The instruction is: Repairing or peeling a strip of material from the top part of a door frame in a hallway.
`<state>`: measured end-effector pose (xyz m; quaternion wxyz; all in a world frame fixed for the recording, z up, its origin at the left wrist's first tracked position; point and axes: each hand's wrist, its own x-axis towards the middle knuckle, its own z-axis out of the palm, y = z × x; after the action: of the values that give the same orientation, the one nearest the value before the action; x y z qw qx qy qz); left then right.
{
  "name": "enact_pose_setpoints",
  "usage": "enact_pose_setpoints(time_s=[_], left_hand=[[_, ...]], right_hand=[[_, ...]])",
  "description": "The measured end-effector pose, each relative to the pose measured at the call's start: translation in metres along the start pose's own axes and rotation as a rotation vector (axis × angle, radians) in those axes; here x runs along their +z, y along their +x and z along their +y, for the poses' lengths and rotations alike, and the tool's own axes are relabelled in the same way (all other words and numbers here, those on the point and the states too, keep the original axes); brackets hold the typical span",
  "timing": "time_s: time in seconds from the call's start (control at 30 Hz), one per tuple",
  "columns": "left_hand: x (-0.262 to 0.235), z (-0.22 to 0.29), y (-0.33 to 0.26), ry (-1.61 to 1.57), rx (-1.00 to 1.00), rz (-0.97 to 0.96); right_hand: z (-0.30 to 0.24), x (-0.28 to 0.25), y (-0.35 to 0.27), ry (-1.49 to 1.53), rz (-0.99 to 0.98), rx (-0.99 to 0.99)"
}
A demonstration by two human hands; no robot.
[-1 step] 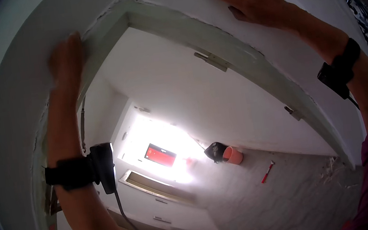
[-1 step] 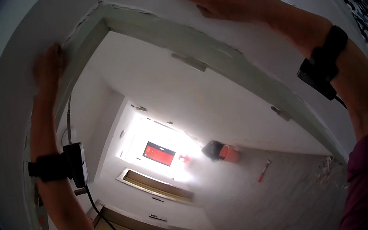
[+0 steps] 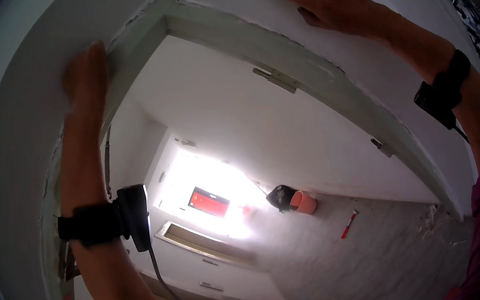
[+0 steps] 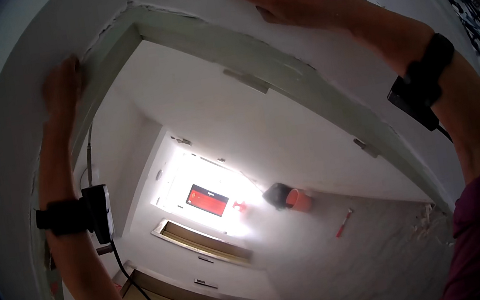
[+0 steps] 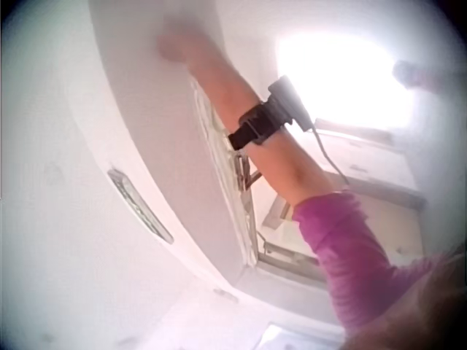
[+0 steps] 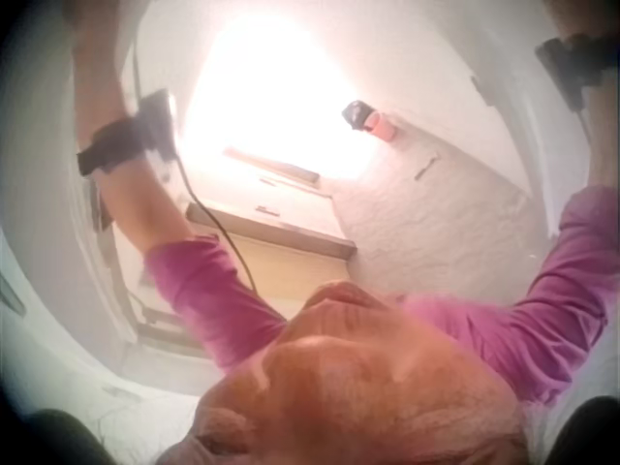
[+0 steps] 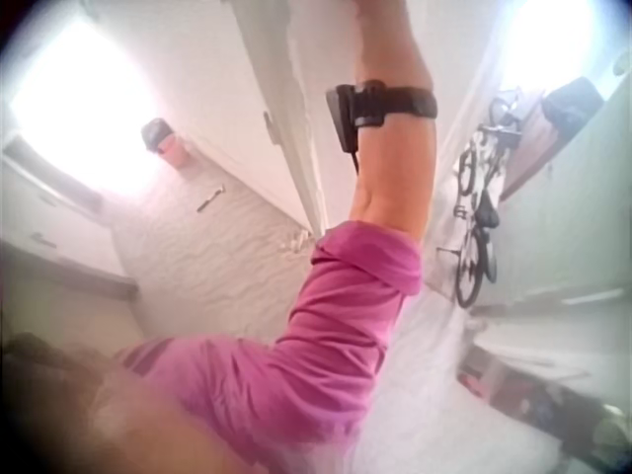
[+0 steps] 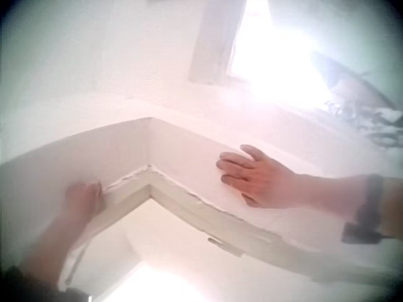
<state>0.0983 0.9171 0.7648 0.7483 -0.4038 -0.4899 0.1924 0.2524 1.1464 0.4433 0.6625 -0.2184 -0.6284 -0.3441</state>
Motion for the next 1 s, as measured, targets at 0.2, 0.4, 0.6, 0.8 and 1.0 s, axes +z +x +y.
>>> enact_pose_setpoints(time_s=[0.2,0.4,0.6,0.8,1.0], left_hand=[[0.029,-0.001,-0.003,0.060,0.046,0.185],[0.028,0.004,-0.004,-0.182,-0.042,0.353],[0.030,0.007,-0.008,-0.042,0.000,0.358],[0.042,0.017,-0.007,0.017,0.034,0.334],[0.018,0.026,0.012,0.157,0.144,0.150]], right_hand=[[0.000,0.000,0.000,-0.016,-0.034,-0.006],[0.002,0.005,-0.003,-0.061,-0.081,0.018],[0.003,0.003,-0.002,0.021,-0.083,0.023],[0.001,0.005,0.000,0.020,-0.114,0.014],[0.004,0.005,-0.006,0.010,-0.140,-0.005]])
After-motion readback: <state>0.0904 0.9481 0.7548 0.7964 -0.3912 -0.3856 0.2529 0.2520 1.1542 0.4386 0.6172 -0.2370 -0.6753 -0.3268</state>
